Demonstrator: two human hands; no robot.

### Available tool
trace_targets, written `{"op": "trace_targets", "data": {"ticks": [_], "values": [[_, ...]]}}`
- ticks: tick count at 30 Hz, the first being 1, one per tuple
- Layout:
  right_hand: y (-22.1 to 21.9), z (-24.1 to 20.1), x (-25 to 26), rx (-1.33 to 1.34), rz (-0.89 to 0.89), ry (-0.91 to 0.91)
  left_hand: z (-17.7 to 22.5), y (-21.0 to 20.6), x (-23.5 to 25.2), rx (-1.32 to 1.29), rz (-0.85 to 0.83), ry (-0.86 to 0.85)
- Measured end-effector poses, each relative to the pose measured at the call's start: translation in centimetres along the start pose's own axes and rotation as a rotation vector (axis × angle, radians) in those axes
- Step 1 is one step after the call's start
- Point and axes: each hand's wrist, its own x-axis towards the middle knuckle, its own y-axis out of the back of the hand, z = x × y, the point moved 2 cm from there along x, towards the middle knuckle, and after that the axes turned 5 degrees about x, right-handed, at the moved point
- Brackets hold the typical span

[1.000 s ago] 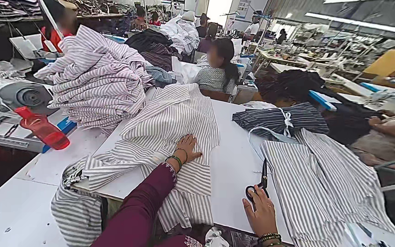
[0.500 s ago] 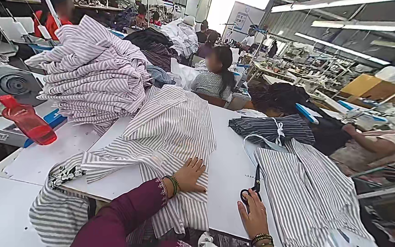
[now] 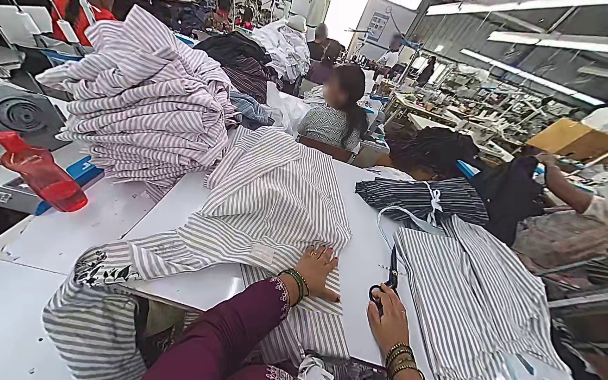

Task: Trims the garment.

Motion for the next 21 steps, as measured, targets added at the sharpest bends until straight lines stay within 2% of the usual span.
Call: {"op": "trace_targets", "data": {"ticks": [5,13,21], "values": [[0.3,-0.2,-0.2,0.007,0.018,-0.025,-1.8,0.3,0.5,0.019,0.033,0.003],[0.5,-0.4,-0.1,0.014,0.036,-0.096,-2.3,0.0,0.5,-0.022,0.063,-0.029],[0.6,0.3,0.3,-0.012,0.108,-0.284,-2.9,0.1,1.0,-0.093,0.037,-0.056]]}}
